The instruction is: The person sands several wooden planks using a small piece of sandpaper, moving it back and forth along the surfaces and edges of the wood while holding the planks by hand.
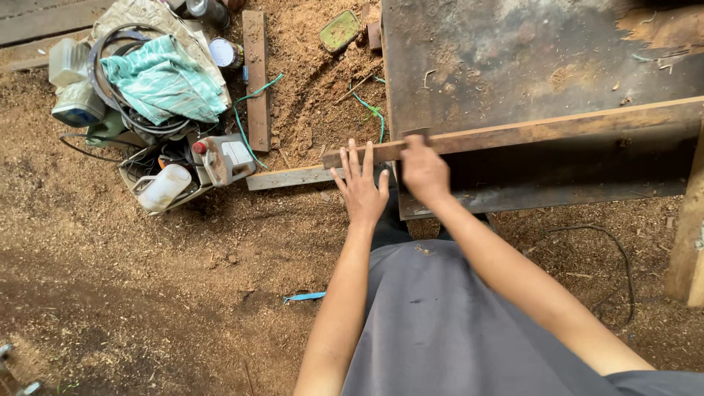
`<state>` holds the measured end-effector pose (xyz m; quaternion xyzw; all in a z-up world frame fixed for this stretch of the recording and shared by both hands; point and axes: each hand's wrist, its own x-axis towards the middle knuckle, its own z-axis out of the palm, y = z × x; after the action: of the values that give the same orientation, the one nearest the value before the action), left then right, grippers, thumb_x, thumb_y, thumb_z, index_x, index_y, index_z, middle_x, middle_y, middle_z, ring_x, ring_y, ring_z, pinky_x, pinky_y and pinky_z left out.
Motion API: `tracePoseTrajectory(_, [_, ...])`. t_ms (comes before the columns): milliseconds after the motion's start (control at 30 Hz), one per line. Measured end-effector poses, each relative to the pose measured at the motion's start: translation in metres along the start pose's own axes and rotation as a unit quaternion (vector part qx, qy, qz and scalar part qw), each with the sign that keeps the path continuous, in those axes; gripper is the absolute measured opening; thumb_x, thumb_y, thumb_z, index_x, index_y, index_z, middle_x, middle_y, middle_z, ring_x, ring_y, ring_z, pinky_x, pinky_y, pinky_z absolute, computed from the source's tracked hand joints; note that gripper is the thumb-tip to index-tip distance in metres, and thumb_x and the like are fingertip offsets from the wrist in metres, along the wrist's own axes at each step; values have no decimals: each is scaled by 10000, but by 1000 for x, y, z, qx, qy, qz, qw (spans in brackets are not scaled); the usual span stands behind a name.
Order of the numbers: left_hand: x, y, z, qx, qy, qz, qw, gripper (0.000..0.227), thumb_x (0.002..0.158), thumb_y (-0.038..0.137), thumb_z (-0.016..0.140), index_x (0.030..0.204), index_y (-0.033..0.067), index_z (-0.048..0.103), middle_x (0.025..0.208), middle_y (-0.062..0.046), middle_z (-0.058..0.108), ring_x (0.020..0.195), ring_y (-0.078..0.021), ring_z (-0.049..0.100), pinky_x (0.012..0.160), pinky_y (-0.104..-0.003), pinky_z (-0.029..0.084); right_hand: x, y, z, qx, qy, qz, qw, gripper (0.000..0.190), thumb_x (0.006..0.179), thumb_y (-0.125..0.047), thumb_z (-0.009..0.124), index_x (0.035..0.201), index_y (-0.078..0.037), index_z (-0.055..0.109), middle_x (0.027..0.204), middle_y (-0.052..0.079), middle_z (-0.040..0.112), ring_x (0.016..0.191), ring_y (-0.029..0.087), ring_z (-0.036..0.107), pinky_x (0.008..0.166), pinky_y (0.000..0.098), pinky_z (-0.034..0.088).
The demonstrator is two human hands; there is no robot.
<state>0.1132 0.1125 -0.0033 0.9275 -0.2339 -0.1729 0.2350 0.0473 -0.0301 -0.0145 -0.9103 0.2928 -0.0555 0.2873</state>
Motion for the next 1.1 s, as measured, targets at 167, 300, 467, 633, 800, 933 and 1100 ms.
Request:
tracePoseTrajectory(167, [-1,-10,-4,-10,-16,-5,1000,778,893,249,683,1601,249,361,1721,-92,189,1597,-336,149,1252,-660,90,3,-7,-13,-3,-65,-23,998,221,1023,-231,577,1228,-146,572,892,164,710,805,387,699,647,524,543])
tracePoseTrajectory(300, [-4,-13,-5,-32,9,-1,999,795,879,238,683,1602,222,352,1711,-122,169,1586,-348,139,1251,-659,90,4,23,-46,-23,48,116,992,231,1077,-219,545,1289,-130,535,884,182,689,763,409,683,653,533,536])
tracePoseTrajectory(467, [-10,-16,-1,-33,-8,-12,999,801,888,224,682,1614,191,346,1727,-120,168,1604,-341,126,1257,-644,84,9,-20,12,12,-3,53,999,211,1050,-215,558,1241,-131,528,881,210,695,800,443,679,663,557,530])
tracePoseTrajectory(633, [-12,-23,-7,-21,11,-13,1000,841,870,215,687,1619,166,307,1721,-130,166,1601,-341,125,1266,-637,90,9,-42,12,29,-103,-16,994,230,1028,-214,553,1241,-129,532,908,202,706,839,436,694,670,549,536])
tracePoseTrajectory(800, [-13,-35,-12,-59,29,-39,997,840,875,187,663,1618,138,274,1707,-175,138,1586,-366,119,1254,-607,107,2,-19,-20,-23,26,108,994,294,1048,-210,549,1303,-65,526,994,213,702,894,458,674,727,555,525])
tracePoseTrajectory(933, [-20,-42,-1,-52,6,-58,997,878,851,76,589,1672,133,282,1762,-141,168,1640,-341,143,1310,-565,124,7,-66,35,57,-102,8,993,278,1010,-196,596,1257,-74,556,1091,198,691,1006,433,663,808,523,545])
tracePoseTrajectory(1100, [-15,-47,-1,-61,29,-44,997,785,912,129,588,1641,95,297,1748,-129,205,1630,-324,159,1304,-576,117,15,-73,13,105,-136,-65,983,265,959,-140,603,1217,-80,586,1097,167,684,975,419,669,766,493,542])
